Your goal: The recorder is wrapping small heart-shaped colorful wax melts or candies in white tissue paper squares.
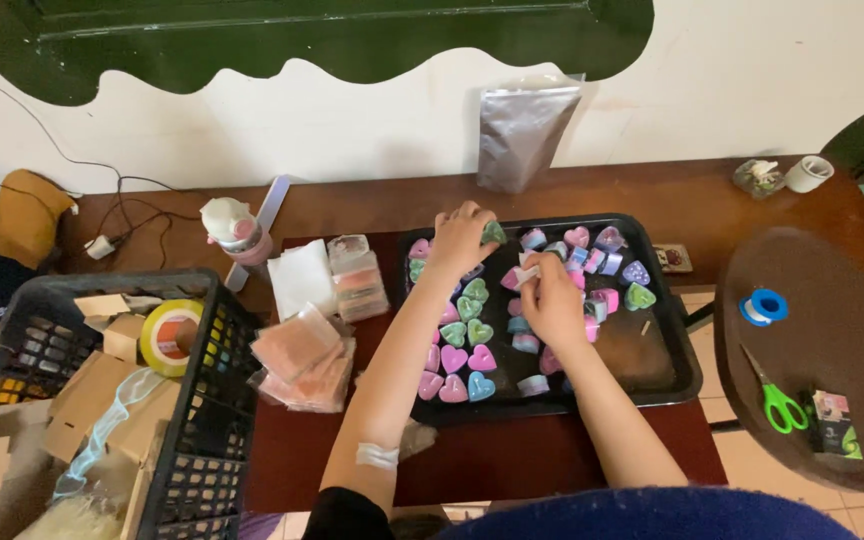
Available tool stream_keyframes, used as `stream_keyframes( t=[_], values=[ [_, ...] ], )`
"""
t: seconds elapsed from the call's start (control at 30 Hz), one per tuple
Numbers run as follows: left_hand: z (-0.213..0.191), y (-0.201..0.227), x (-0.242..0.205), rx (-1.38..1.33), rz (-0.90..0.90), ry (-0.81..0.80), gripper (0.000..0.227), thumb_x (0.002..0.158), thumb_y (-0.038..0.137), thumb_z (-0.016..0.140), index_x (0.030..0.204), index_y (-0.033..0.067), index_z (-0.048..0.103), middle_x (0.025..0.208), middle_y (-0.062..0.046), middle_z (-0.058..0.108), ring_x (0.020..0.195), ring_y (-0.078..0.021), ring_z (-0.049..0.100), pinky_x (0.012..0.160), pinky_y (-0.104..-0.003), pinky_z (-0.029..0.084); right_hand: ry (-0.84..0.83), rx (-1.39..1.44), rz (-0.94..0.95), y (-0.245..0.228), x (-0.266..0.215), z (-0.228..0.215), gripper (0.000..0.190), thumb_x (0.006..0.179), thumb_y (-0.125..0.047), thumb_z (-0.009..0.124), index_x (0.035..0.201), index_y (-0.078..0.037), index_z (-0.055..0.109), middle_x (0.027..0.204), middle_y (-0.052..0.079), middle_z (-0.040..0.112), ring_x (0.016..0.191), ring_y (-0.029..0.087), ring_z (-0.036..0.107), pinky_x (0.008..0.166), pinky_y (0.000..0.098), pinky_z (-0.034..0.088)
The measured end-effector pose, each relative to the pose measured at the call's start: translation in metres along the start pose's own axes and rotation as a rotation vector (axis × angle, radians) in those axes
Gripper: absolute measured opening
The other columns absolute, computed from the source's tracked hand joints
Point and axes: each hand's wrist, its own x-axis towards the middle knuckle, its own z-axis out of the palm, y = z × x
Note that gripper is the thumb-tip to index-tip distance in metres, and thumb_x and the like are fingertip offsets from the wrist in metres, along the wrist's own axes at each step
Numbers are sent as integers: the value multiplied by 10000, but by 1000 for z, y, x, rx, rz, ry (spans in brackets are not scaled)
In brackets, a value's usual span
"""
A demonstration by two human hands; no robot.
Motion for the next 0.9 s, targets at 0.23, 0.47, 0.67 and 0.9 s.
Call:
stream_keyframes(
  t=[0.23,0.47,0.67,0.9],
  values=[
    [-3,2,-1,69,-109,-209,466,607,352,917,1037,235,780,1242,-34,578,1242,-274,517,1008,-494,391,3,-1,23,-4,3,-1,247,869,36,606,1092,-57,555,1017,165,638,780,368,639,660,450,498],
    [-32,37,-16,-31,-18,-215,761,568,369,907,1270,175,686,1388,-76,544,1312,-334,448,1035,-566,345,87,128,297,12,-7,10,240,904,64,539,1116,-47,559,985,162,610,686,343,560,653,428,455],
    [-17,51,-40,-50,9,-298,640,608,383,902,1197,204,725,1428,-69,537,1388,-368,353,1102,-612,282,207,96,91,24,-11,16,267,915,91,516,1155,-25,531,1098,190,611,1020,371,610,899,428,482],
    [-26,51,-46,-115,14,-225,602,682,354,871,1213,161,663,1215,-108,646,1209,-361,566,1023,-543,392,190,186,84,20,-8,17,297,906,102,527,1175,-22,514,1105,175,606,1031,300,624,914,373,496]
  ],
)
